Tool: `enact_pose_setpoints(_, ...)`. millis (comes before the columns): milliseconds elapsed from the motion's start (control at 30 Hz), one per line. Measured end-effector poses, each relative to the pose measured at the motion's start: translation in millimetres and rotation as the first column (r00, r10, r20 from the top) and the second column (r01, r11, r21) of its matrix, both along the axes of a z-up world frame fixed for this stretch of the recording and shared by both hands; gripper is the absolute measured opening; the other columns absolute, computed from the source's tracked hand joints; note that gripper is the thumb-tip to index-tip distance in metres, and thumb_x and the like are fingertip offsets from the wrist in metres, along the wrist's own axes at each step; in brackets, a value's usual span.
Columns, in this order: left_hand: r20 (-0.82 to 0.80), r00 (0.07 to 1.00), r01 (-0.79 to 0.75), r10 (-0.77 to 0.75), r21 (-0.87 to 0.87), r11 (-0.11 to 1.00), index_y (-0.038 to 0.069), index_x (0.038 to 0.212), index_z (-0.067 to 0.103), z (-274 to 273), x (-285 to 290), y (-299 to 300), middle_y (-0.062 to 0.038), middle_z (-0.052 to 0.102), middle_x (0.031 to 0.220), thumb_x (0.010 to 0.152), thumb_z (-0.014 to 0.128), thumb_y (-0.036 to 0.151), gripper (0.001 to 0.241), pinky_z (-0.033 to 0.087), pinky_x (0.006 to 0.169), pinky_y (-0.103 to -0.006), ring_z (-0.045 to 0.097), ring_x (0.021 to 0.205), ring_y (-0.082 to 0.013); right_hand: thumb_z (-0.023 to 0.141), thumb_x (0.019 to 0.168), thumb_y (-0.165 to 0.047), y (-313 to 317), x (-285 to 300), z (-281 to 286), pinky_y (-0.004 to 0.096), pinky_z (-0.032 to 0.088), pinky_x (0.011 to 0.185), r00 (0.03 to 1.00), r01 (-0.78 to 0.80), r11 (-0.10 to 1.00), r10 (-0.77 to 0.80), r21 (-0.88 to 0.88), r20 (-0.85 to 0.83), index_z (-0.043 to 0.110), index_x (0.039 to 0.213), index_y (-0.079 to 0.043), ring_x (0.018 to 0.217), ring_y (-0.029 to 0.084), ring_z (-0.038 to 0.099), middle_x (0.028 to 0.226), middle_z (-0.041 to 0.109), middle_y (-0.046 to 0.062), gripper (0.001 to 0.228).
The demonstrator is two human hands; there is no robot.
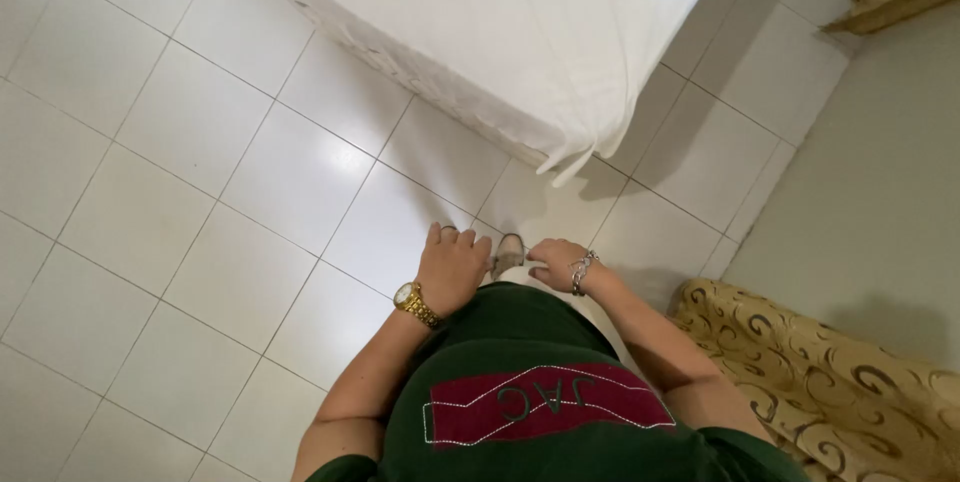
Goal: The person picks up a blue pillow from a mattress and retrieves a white pillowcase from a pile of linens on a chair. They then proceed to insert the pillow into the pillowcase by hand, adjusting the fabric to fit the pillow completely.
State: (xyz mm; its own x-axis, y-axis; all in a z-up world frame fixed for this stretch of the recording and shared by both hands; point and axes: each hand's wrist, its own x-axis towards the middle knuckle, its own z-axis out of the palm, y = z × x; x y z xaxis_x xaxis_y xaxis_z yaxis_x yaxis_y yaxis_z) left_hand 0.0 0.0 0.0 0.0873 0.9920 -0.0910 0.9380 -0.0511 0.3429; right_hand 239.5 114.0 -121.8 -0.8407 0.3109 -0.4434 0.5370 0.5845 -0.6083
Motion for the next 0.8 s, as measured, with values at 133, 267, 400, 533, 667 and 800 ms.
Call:
enact_pose_setpoints(133,0.041,0.999,0.010,-0.009,-0.033,0.999,0.010,0.099,0.067,-6.0,-18.0,3.0,-0.010,0.069,0.091,0.090,0.067,0.023,0.016,0.040,0.104,-0.0553,0.068,0.087,-0.0305,0.064,0.094,-0.032,44.1,-24.2,-51.4,0.044,0.053,0.091,0.988,0.138,0.989,-0.133,-0.058,0.078,0.072,0.107,-0.012,0.103,0.034,0.066,0.107,0.072,0.013,0.026)
enact_pose_setpoints(267,0.115,0.993,-0.012,0.029,-0.149,0.989,0.011,0.095,0.066,-38.1,-63.0,6.2,-0.010,0.071,0.091,0.089,0.068,0.028,0.018,0.042,0.092,-0.0529,0.068,0.086,-0.0318,0.065,0.091,-0.033,105.2,-75.1,-99.2,0.046,0.052,0.094,0.982,0.141,0.982,-0.155,0.128,0.106,0.075,0.101,-0.011,0.106,0.034,0.065,0.106,0.072,0.014,0.026)
enact_pose_setpoints(400,0.095,0.995,0.014,0.007,-0.220,0.975,0.009,0.097,0.067,-38.3,-137.9,42.1,-0.013,0.071,0.092,0.086,0.071,0.027,0.021,0.043,0.088,-0.0538,0.068,0.082,-0.0327,0.069,0.085,-0.033,158.8,-142.5,-142.5,0.048,0.052,0.090,0.962,0.203,0.952,-0.237,0.228,0.135,0.074,0.105,-0.010,0.105,0.038,0.064,0.109,0.070,0.018,0.030)
enact_pose_setpoints(533,0.059,0.997,-0.033,0.041,-0.128,0.991,0.010,0.097,0.069,-42.5,-225.2,92.7,-0.011,0.071,0.089,0.089,0.070,0.023,0.016,0.044,0.086,-0.0542,0.067,0.081,-0.0336,0.061,0.095,-0.037,190.5,-215.4,-116.1,0.045,0.055,0.096,0.817,0.413,0.901,-0.430,0.131,0.385,0.074,0.110,-0.011,0.108,0.034,0.070,0.115,0.075,0.014,0.032)
enact_pose_setpoints(667,0.071,0.996,-0.035,0.048,-0.178,0.983,0.013,0.094,0.070,-72.4,-289.3,143.2,-0.009,0.072,0.091,0.087,0.069,0.020,0.011,0.046,0.083,-0.0511,0.067,0.084,-0.0320,0.062,0.097,-0.041,202.0,-259.8,-88.0,0.046,0.057,0.094,0.740,0.346,0.915,-0.403,0.209,0.538,0.073,0.115,-0.011,0.112,0.034,0.069,0.120,0.072,0.014,0.037)
enact_pose_setpoints(800,0.064,0.998,-0.009,0.021,-0.184,0.983,0.013,0.087,0.070,-121.1,-332.0,200.7,-0.008,0.072,0.092,0.086,0.070,0.021,0.008,0.047,0.082,-0.0481,0.067,0.086,-0.0324,0.068,0.093,-0.043,220.6,-297.9,-67.9,0.048,0.057,0.094,0.676,0.232,0.939,-0.344,0.255,0.652,0.070,0.119,-0.013,0.117,0.032,0.065,0.122,0.068,0.011,0.040)
